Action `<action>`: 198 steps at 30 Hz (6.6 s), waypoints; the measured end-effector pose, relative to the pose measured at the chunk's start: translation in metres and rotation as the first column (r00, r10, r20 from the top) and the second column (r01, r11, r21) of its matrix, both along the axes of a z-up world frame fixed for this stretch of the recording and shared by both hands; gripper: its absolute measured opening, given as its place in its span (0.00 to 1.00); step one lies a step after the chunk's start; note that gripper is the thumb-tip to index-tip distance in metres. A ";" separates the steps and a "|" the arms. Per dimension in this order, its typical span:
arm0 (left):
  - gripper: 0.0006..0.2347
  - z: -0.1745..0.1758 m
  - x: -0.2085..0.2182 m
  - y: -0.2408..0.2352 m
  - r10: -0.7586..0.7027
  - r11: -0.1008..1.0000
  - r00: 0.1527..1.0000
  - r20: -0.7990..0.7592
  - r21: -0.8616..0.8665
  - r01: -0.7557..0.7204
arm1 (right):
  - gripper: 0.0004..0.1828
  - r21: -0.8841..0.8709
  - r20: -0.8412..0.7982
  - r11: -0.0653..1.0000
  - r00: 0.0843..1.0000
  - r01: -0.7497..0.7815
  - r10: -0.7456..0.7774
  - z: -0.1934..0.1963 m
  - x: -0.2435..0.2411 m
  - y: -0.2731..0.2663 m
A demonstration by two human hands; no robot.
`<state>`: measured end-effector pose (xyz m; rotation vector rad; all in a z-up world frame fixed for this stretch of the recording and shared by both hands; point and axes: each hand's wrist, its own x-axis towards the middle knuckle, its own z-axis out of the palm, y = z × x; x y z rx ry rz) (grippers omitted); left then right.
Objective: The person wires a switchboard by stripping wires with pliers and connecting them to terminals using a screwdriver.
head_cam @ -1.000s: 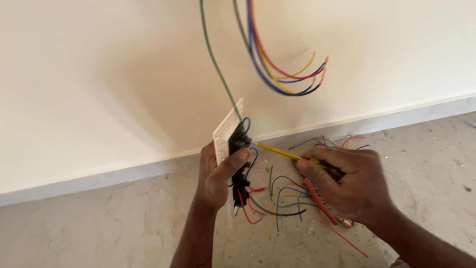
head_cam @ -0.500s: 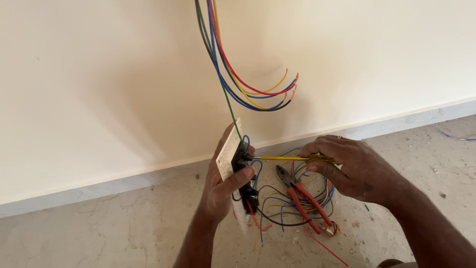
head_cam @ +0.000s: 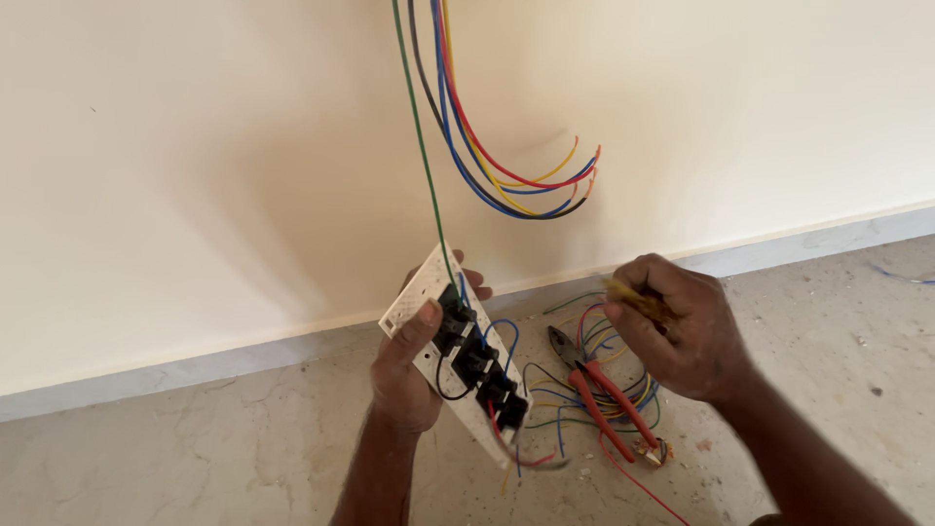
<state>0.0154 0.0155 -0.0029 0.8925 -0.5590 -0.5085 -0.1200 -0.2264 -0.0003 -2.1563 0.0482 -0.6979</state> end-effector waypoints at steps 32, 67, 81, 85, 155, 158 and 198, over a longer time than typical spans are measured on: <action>0.35 0.000 0.003 0.004 -0.051 0.998 0.998 -0.026 -0.036 0.050 | 0.10 -0.244 0.193 0.937 0.960 0.249 -0.205 0.097 0.034 0.050; 0.22 -0.021 0.034 0.008 0.260 0.927 0.959 0.115 0.250 -0.281 | 0.14 0.109 -0.074 0.994 0.997 0.008 0.000 0.036 0.034 0.083; 0.27 0.035 0.021 0.017 -0.010 0.099 0.893 0.449 0.890 -0.446 | 0.16 0.404 -0.175 0.904 0.981 0.143 -0.077 0.018 0.042 0.074; 0.18 0.043 -0.002 0.021 -0.377 0.114 0.836 0.398 0.916 -0.385 | 0.17 0.609 -0.164 0.785 0.986 0.114 -0.016 0.006 0.046 0.062; 0.08 -0.015 0.000 -0.016 0.066 0.803 0.786 0.615 0.435 -0.407 | 0.20 0.405 -0.816 0.842 0.557 0.355 0.157 -0.061 0.000 0.023; 0.07 -0.015 -0.001 -0.016 0.099 0.824 0.722 0.685 0.350 -0.446 | 0.20 0.488 -0.755 0.822 0.614 0.293 0.230 -0.040 -0.013 0.045; 0.03 -0.007 -0.017 -0.022 -0.033 0.704 0.625 0.780 0.462 -0.540 | 0.17 -0.049 -0.618 0.988 0.773 0.147 -0.145 -0.018 -0.005 0.072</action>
